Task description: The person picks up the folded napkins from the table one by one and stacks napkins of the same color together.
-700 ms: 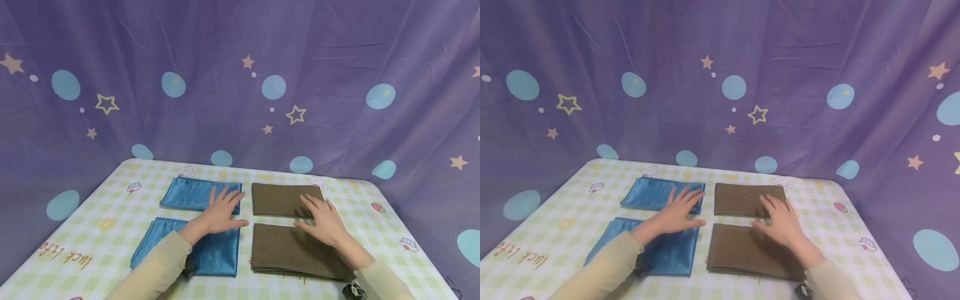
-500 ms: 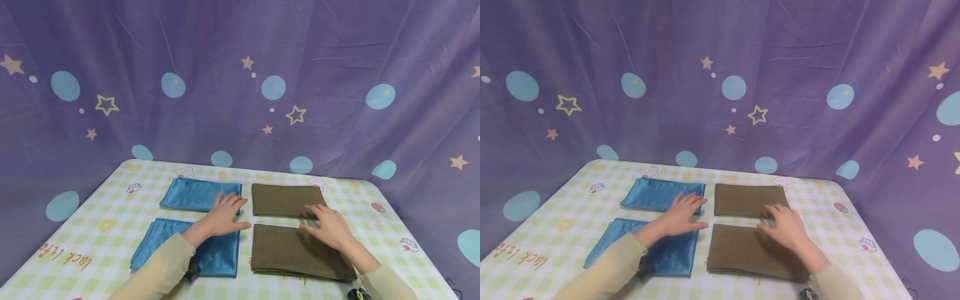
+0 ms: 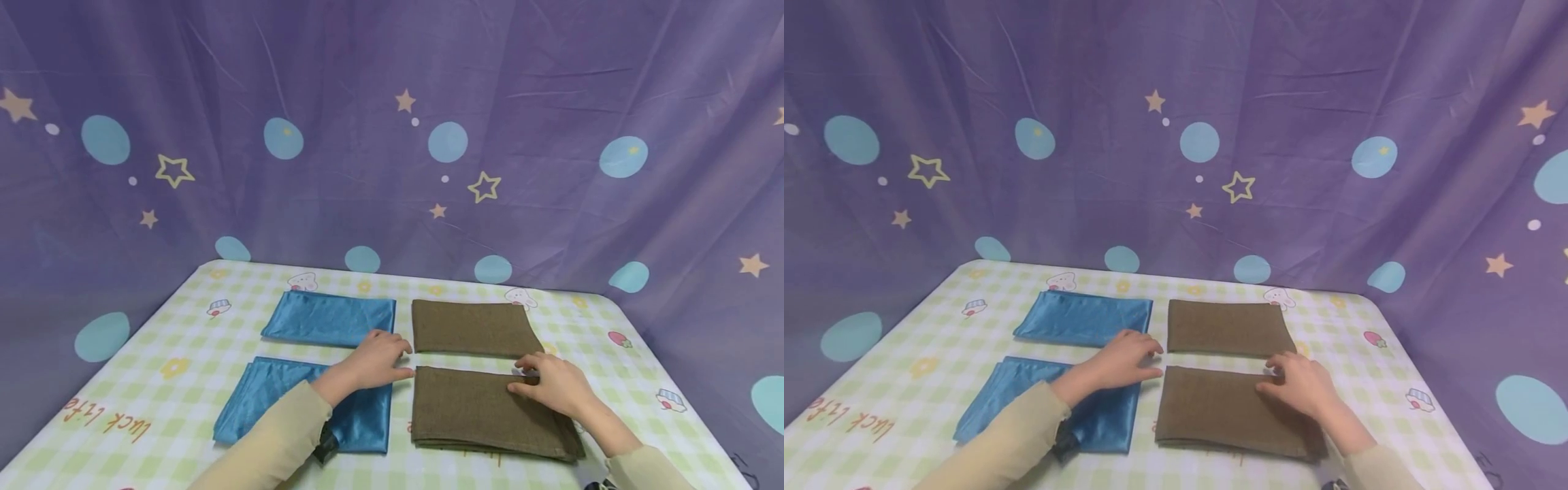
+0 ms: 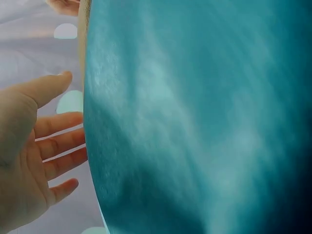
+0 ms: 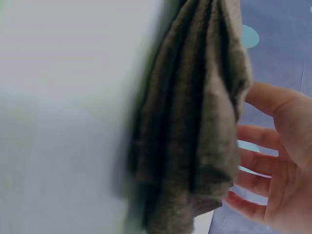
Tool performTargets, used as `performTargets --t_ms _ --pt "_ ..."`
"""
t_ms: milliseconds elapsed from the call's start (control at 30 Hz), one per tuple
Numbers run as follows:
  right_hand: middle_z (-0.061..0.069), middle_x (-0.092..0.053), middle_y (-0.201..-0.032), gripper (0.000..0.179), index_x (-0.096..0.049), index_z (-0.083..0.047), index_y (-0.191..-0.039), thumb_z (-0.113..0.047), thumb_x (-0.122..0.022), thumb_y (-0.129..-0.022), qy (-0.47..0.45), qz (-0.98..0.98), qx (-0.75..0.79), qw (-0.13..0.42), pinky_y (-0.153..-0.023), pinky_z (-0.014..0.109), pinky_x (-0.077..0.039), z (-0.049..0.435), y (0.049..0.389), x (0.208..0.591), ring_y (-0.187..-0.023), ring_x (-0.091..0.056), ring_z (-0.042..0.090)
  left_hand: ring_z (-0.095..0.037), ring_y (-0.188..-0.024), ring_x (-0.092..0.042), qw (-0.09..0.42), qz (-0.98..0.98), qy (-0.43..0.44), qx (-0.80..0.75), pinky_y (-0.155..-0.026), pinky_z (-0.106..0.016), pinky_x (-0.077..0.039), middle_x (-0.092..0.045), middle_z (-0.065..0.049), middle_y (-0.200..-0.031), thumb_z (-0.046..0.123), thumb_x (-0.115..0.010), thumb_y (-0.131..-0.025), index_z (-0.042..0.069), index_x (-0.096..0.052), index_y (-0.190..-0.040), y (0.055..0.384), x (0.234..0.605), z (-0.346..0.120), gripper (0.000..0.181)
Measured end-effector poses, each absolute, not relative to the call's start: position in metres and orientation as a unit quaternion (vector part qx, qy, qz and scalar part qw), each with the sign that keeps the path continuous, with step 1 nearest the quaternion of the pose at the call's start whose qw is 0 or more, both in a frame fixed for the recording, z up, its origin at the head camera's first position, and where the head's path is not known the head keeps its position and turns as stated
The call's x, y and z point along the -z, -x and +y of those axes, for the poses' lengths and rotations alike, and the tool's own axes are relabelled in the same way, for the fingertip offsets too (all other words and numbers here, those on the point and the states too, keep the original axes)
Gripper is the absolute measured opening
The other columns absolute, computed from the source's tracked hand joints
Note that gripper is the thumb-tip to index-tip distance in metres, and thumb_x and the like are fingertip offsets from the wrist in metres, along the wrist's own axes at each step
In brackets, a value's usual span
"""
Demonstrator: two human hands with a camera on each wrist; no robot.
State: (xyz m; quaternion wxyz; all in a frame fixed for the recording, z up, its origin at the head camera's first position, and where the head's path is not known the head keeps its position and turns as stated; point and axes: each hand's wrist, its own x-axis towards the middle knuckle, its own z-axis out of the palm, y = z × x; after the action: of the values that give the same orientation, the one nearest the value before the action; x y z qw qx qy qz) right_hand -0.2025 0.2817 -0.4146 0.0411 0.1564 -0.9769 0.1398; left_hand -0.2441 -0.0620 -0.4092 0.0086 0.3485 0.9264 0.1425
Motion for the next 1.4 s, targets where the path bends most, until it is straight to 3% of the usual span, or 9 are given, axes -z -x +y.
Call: performTargets --t_ms 200,1000,1400 --pt "-0.001 -0.066 -0.096 0.042 -0.071 -0.013 -0.103 -0.046 -0.081 -0.078 -0.148 -0.979 -0.142 0.018 -0.07 0.045 -0.053 0.286 0.202 0.417 -0.086 -0.066 0.024 -0.014 -0.085 -0.06 0.023 0.922 -0.361 -0.137 -0.099 -0.048 -0.039 -0.064 0.001 -0.092 0.036 -0.07 -0.093 0.012 -0.072 -0.11 0.243 0.41 -0.054 0.029" --pt "0.007 -0.068 -0.105 0.039 -0.071 -0.005 -0.107 -0.026 -0.084 -0.077 -0.161 -0.963 -0.213 -0.031 -0.082 0.052 -0.052 0.305 0.205 0.414 -0.099 -0.064 0.034 -0.009 -0.08 -0.054 0.032 0.925 -0.366 -0.092 -0.098 -0.047 -0.039 -0.055 0.008 -0.083 0.036 -0.075 -0.089 0.015 -0.075 -0.107 0.245 0.413 -0.036 0.028" --pt "0.008 -0.066 -0.098 0.037 -0.07 -0.001 -0.102 -0.022 -0.086 -0.076 -0.138 -0.966 -0.211 -0.054 -0.081 0.052 -0.051 0.316 0.207 0.41 -0.092 -0.063 0.034 -0.014 -0.083 -0.057 0.03 0.932 -0.346 -0.105 -0.1 -0.048 -0.037 -0.053 0.007 -0.081 0.035 -0.079 -0.085 0.014 -0.071 -0.101 0.241 0.412 -0.032 0.028"
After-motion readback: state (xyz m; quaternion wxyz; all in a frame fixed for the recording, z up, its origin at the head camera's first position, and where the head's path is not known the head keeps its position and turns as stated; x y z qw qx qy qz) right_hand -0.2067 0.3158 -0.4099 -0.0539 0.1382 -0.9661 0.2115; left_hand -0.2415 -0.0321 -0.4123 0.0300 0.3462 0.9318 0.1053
